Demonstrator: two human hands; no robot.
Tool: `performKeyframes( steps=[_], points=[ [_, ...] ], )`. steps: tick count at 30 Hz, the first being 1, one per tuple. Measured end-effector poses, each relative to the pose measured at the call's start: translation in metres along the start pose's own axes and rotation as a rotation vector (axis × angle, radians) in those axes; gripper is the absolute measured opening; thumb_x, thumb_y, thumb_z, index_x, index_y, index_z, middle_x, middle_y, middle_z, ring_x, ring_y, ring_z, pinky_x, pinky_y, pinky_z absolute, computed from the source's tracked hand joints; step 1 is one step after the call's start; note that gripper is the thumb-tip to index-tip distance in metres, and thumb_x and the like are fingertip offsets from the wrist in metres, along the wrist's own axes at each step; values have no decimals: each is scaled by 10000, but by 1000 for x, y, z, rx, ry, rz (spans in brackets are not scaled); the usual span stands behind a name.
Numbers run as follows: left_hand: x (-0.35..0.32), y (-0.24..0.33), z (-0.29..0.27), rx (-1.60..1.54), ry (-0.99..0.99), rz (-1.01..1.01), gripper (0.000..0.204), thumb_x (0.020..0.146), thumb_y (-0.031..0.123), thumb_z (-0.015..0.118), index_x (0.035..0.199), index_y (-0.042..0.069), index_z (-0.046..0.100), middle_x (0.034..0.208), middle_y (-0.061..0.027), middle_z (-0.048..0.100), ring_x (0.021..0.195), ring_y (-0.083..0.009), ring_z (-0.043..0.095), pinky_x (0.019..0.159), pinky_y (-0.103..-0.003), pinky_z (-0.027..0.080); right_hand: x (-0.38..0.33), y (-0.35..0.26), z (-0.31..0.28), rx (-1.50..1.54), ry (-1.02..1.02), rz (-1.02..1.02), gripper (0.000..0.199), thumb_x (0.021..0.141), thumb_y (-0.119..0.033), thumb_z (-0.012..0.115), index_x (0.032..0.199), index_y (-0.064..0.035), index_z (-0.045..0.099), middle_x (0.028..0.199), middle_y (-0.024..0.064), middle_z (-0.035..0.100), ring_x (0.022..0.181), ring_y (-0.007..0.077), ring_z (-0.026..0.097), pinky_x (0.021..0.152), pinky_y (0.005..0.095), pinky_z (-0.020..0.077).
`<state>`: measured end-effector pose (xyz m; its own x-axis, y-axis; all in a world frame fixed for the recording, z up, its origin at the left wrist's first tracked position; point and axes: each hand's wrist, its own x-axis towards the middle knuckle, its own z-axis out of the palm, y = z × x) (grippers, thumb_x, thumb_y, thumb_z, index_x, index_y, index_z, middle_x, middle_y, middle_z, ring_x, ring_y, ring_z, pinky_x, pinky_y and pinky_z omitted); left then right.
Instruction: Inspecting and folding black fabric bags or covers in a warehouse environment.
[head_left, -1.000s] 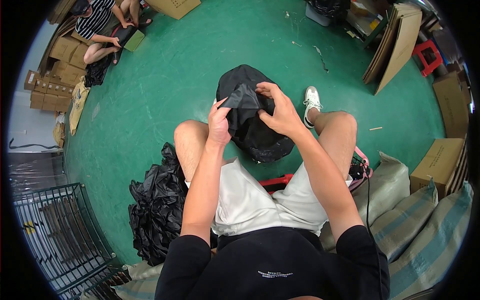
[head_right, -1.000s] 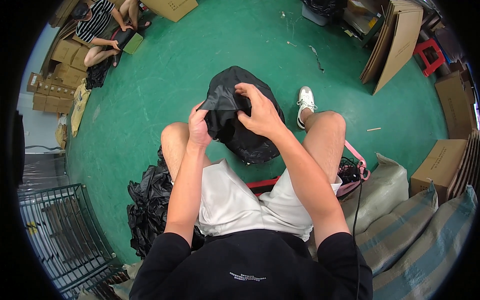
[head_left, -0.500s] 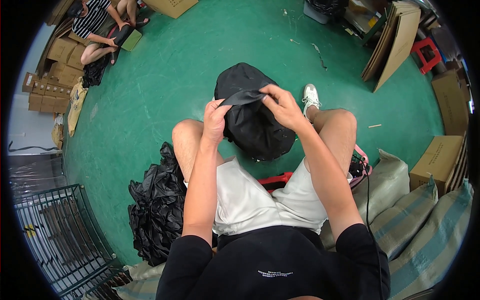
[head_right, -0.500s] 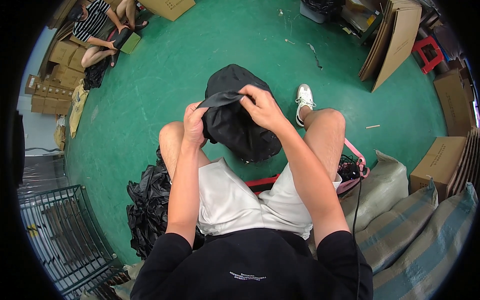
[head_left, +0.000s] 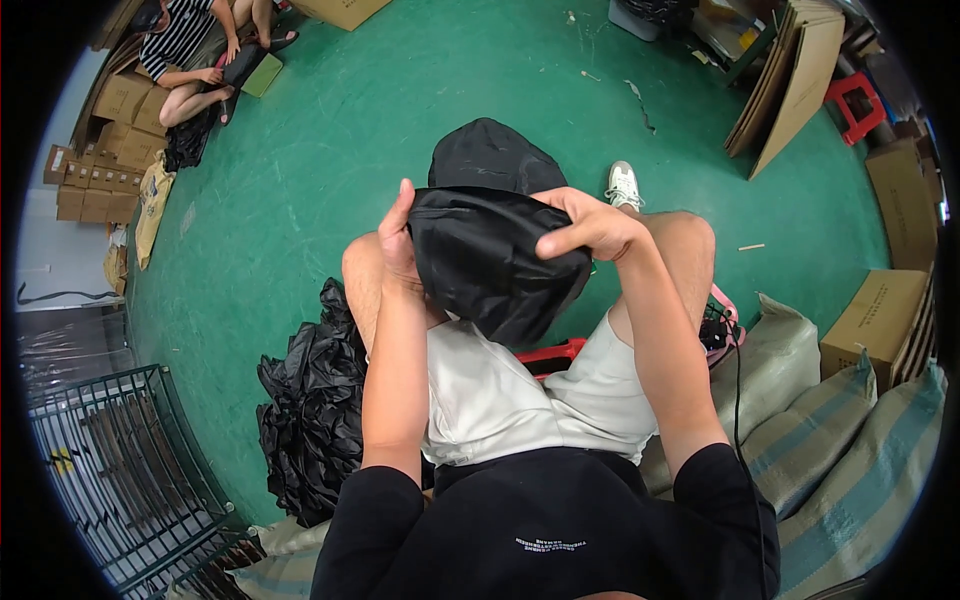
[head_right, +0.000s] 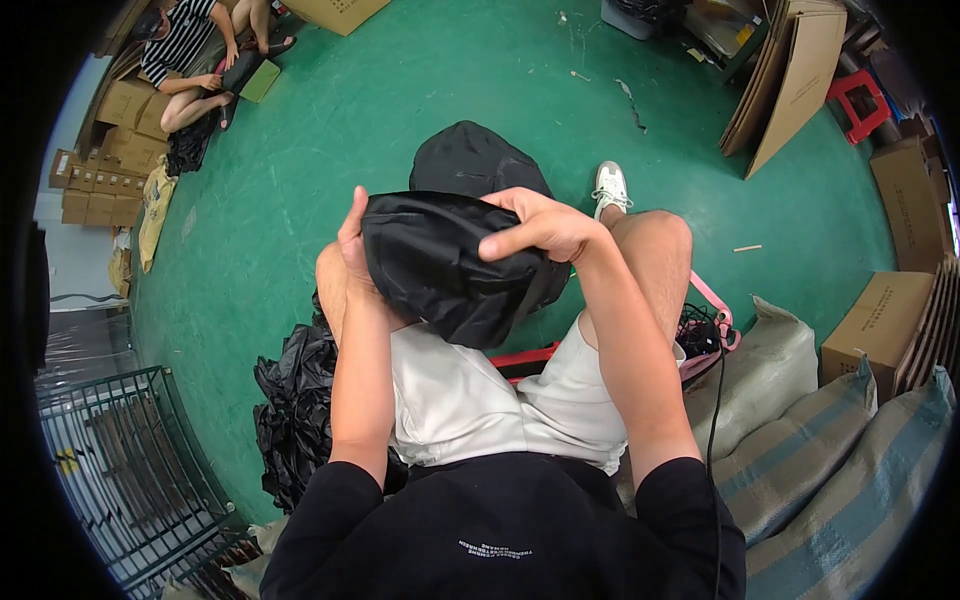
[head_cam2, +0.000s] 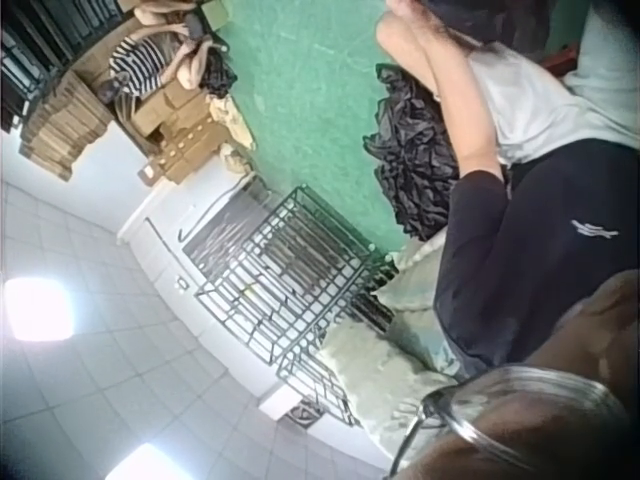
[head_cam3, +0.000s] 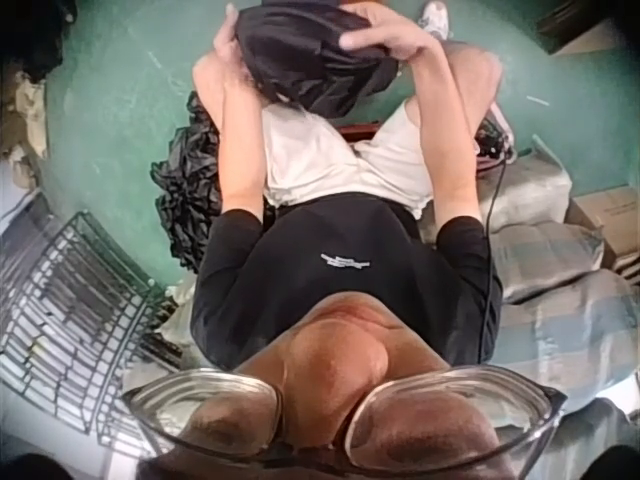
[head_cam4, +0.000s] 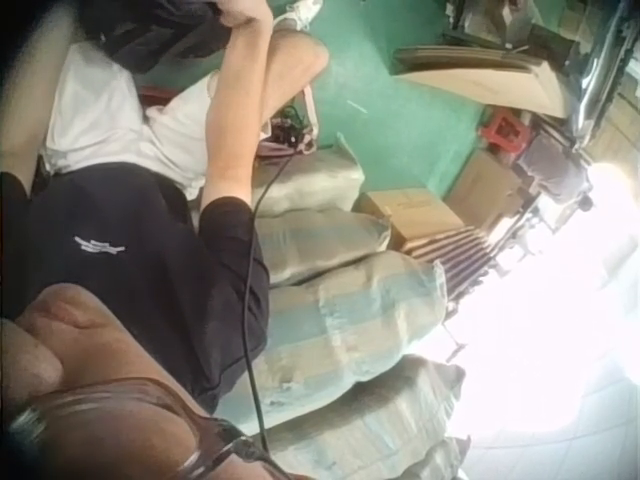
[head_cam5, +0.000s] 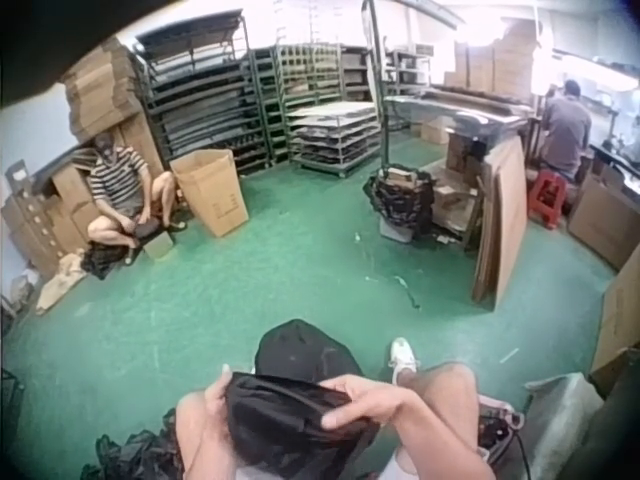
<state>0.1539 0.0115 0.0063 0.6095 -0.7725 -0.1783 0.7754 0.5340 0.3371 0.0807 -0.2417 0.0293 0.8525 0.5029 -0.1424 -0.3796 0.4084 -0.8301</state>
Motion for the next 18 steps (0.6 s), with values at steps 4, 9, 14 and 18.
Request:
performKeyframes(
  steps=[4, 9, 14, 18],
  points=[
    [5, 3, -5, 21, -67, 104, 672, 977, 542, 407, 1073, -74, 659, 1129, -244, 665, 1053, -378, 638, 970, -484, 485, 14, 28, -30, -598, 261, 57, 332, 716, -1, 664, 1041, 59, 639, 912, 67, 677, 837, 120, 597, 741, 282, 481],
    [2, -3, -3, -7, -17, 199, 661, 1003, 512, 372, 1122, -81, 635, 1173, -250, 644, 1070, -386, 628, 989, -491, 471, 29, 39, -33, -1054, 846, -182, 165, 714, 50, 516, 862, 39, 589, 770, 23, 596, 760, 143, 543, 671, 309, 429],
    [7, -2, -2, -37, -97, 209, 662, 985, 521, 417, 1175, -84, 609, 1213, -245, 627, 1096, -386, 617, 1001, -497, 463, 31, 46, -46, -377, 742, -123, 249, 738, 122, 425, 928, 32, 558, 921, 118, 624, 777, 244, 594, 730, 327, 480],
    [2, 8, -23, 79, -92, 344, 578, 937, 418, 588, 1211, -90, 573, 1230, -244, 615, 1125, -364, 605, 1021, -483, 456, 11, 9, -18, 579, 296, -205, 339, 835, 56, 399, 1161, 62, 493, 1094, 197, 621, 970, 308, 646, 892, 395, 534]
  ],
)
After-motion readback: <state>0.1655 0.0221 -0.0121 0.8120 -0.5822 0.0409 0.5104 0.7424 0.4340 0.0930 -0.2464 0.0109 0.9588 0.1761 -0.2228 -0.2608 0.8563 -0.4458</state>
